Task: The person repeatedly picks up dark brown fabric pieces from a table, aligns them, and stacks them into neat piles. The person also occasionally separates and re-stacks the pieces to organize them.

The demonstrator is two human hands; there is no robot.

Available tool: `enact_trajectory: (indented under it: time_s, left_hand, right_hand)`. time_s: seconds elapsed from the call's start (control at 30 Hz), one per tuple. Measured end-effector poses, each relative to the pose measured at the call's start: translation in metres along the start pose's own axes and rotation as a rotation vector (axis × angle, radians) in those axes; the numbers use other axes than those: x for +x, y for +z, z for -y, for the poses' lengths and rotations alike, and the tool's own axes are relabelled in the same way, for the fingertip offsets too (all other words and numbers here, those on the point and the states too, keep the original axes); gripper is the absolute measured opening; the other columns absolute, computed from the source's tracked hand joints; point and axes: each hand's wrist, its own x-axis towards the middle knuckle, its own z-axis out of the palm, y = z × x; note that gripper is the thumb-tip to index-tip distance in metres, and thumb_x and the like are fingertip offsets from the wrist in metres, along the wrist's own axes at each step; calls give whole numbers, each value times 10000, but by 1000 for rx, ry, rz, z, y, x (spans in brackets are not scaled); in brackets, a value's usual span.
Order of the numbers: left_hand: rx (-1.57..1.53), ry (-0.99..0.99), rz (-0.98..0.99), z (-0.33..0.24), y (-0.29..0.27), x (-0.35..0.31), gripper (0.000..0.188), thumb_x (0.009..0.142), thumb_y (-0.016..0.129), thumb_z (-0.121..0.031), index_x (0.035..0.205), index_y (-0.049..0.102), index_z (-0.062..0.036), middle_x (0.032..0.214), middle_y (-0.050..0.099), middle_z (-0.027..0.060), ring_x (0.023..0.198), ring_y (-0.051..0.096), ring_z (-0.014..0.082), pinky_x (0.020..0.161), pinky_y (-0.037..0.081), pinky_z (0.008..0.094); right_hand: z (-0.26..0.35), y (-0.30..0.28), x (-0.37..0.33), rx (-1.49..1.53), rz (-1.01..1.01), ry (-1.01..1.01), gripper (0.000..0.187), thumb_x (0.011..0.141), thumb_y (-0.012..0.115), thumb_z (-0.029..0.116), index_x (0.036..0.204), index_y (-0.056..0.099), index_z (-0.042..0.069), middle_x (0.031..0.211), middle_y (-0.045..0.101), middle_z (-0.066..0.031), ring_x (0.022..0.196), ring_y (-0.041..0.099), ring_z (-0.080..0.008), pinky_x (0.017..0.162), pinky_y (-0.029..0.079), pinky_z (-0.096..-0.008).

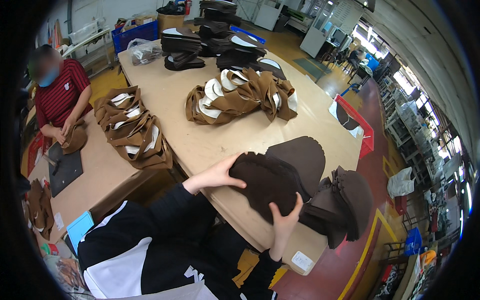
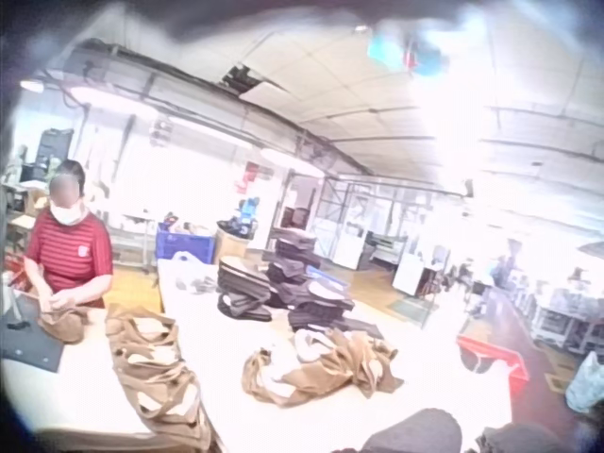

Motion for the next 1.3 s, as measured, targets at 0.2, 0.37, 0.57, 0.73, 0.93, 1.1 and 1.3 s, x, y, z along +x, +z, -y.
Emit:
enact_trajectory:
  time_s: [0.2, 0.37, 0.57, 0.73, 0.93, 1.1, 1.3]
  left_hand:
    - [-75, 52, -157, 22, 35, -16, 1019, 706, 933, -260, 1540, 378, -73, 1405, 583, 165, 1350, 517, 303, 1123, 415, 402]
    - [40, 111, -134, 18, 27, -21, 934, 734, 916, -282, 1498, 431, -51, 1362, 607, 178, 1253, 602, 309, 1052, 478, 396]
    - [-93, 16, -4, 11, 36, -40, 950, 748, 894, -375, 1505, 405, -76, 1389, 560, 184, 1303, 540, 348, 1135, 385, 432]
    - [164, 150, -579, 30, 64, -64, 947, 775, 866, -367, 1508, 372, -28, 1530, 385, 192, 1466, 330, 348, 1211, 268, 465]
    - [-518, -20, -480, 48, 113, -108, 835, 849, 828, -218, 1498, 363, 26, 1555, 377, 164, 1433, 358, 241, 1193, 267, 420]
    - [-749, -59, -489, -20, 50, -68, 607, 861, 823, -104, 1360, 507, 35, 1276, 648, 93, 1133, 619, 155, 959, 502, 309]
    - [-447, -8, -324, -26, 70, -65, 575, 891, 799, -66, 1373, 500, 27, 1259, 649, 101, 1153, 606, 152, 1000, 502, 316]
  right_hand:
    - [-9, 16, -26, -56, -105, 35, 634, 731, 903, 95, 1260, 573, -17, 1169, 679, -162, 1096, 657, -267, 961, 509, -378]
    - [7, -9, -21, 90, -37, -40, 773, 691, 919, 69, 1352, 521, 21, 1229, 658, -162, 1124, 637, -265, 980, 501, -369]
    - [12, -14, -38, -1, 75, -6, 848, 692, 922, 66, 1417, 487, 3, 1294, 627, -189, 1178, 626, -255, 1002, 502, -365]
    - [-27, -3, -66, 89, -180, -51, 767, 640, 939, -14, 1305, 555, -5, 1228, 648, -142, 1118, 646, -262, 1004, 512, -370]
    - [-23, 29, -64, 865, -314, 192, 981, 649, 856, -142, 1494, 391, 39, 1422, 522, -132, 1297, 537, -270, 1113, 452, -425]
    - [-13, 31, -51, 1123, -57, -81, 1008, 743, 885, 106, 1567, 307, 59, 1527, 425, -141, 1451, 382, -270, 1230, 269, -424]
    - [-55, 35, -68, 747, -52, 98, 896, 974, 586, 578, 1614, 212, 74, 1586, 357, -111, 1477, 332, -257, 1246, 207, -447]
